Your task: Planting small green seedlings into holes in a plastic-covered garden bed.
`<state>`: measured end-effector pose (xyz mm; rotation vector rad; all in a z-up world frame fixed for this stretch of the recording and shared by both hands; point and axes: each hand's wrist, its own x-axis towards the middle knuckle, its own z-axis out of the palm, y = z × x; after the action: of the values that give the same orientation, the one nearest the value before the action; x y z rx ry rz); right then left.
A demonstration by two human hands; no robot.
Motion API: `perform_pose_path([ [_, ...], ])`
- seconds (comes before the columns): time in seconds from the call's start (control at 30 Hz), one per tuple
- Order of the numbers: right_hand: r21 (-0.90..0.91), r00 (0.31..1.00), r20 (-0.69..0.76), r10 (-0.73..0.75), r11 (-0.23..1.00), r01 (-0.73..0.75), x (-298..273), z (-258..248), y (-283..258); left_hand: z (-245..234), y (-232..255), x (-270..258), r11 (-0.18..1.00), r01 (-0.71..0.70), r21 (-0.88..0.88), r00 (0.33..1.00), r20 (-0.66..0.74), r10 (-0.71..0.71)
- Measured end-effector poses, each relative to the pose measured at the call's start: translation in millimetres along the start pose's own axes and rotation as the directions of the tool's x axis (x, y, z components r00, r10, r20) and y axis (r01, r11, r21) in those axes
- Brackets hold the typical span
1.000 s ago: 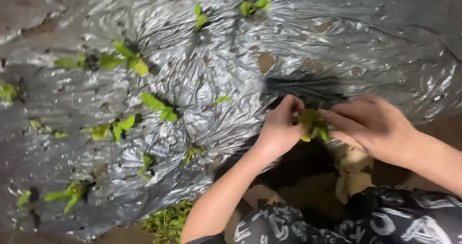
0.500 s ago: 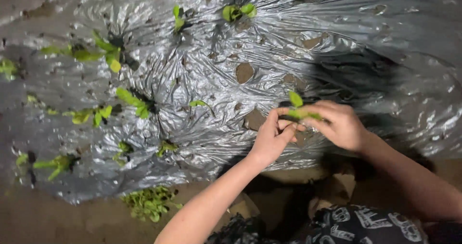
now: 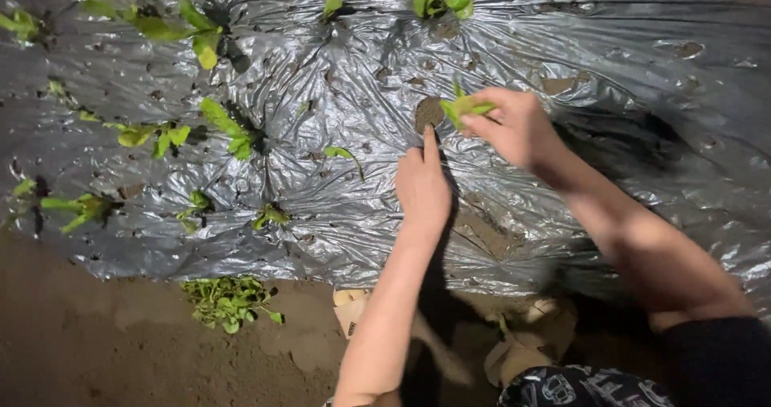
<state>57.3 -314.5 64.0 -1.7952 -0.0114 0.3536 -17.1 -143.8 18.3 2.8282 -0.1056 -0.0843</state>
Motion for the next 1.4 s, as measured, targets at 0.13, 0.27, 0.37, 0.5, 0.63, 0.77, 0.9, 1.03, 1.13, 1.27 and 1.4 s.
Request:
perform_pose_path([
  [0.13, 0.117, 0.998, 0.051, -0.038, 0.993, 0.032, 21.9, 24.5, 23.2, 41.9, -0.7, -1.7, 0.979, 0.037, 0.200, 0.985, -0.172, -0.002],
  [0.27, -0.205, 1.000, 0.015, 0.002, 0.979, 0.002, 24.7, 43.5, 13.7, 41.8, 4.4, -5.4, 0.963, 0.055, 0.265, 0.953, -0.302, 0.028],
  [0.37, -0.281, 0.999, -0.004, 0.049, 0.959, -0.048, 25.1, 44.7, 17.7, 39.0, 8.4, -6.2, 0.965, 0.059, 0.256, 0.944, -0.329, 0.030],
  [0.5, -0.245, 0.997, -0.039, 0.064, 0.967, -0.071, 25.4, 45.9, 34.7, 40.5, 10.2, -7.1, 0.963, 0.106, 0.249, 0.957, -0.289, -0.031],
  [0.63, -0.208, 0.994, -0.094, 0.048, 0.976, -0.067, 24.8, 37.0, 45.8, 41.6, 9.7, -3.8, 0.969, 0.131, 0.210, 0.981, -0.171, -0.095],
  [0.77, -0.141, 0.999, -0.028, -0.039, 0.989, 0.035, 21.3, 26.1, 34.1, 46.0, 13.2, -1.8, 0.922, 0.162, 0.352, 0.964, 0.144, -0.224],
  [0.9, -0.107, 0.998, -0.039, -0.055, 0.993, 0.050, 21.2, 27.6, 48.7, 42.5, 11.8, -9.0, 0.931, 0.173, 0.320, 0.984, -0.014, -0.178],
  [1.03, -0.121, 0.997, -0.047, -0.067, 0.991, 0.061, 19.9, 29.0, 55.4, 35.2, 9.6, -12.9, 0.932, 0.185, 0.312, 0.980, -0.123, -0.154],
  [1.13, -0.124, 0.997, -0.038, -0.061, 0.991, 0.056, 17.6, 29.7, 44.9, -25.8, 15.7, -7.8, 0.983, 0.135, 0.121, 0.990, -0.043, -0.131],
  [1.27, -0.164, 1.000, -0.018, -0.013, 0.986, 0.010, 13.8, 33.2, 20.5, -124.9, -31.7, -4.2, 0.638, 0.646, -0.419, 0.761, 0.291, -0.580],
  [1.4, -0.023, 0.996, -0.076, -0.051, 0.999, 0.049, 6.1, 60.3, -2.3, -37.5, -114.0, -30.2, 0.882, 0.454, 0.126, 0.856, -0.336, -0.393],
])
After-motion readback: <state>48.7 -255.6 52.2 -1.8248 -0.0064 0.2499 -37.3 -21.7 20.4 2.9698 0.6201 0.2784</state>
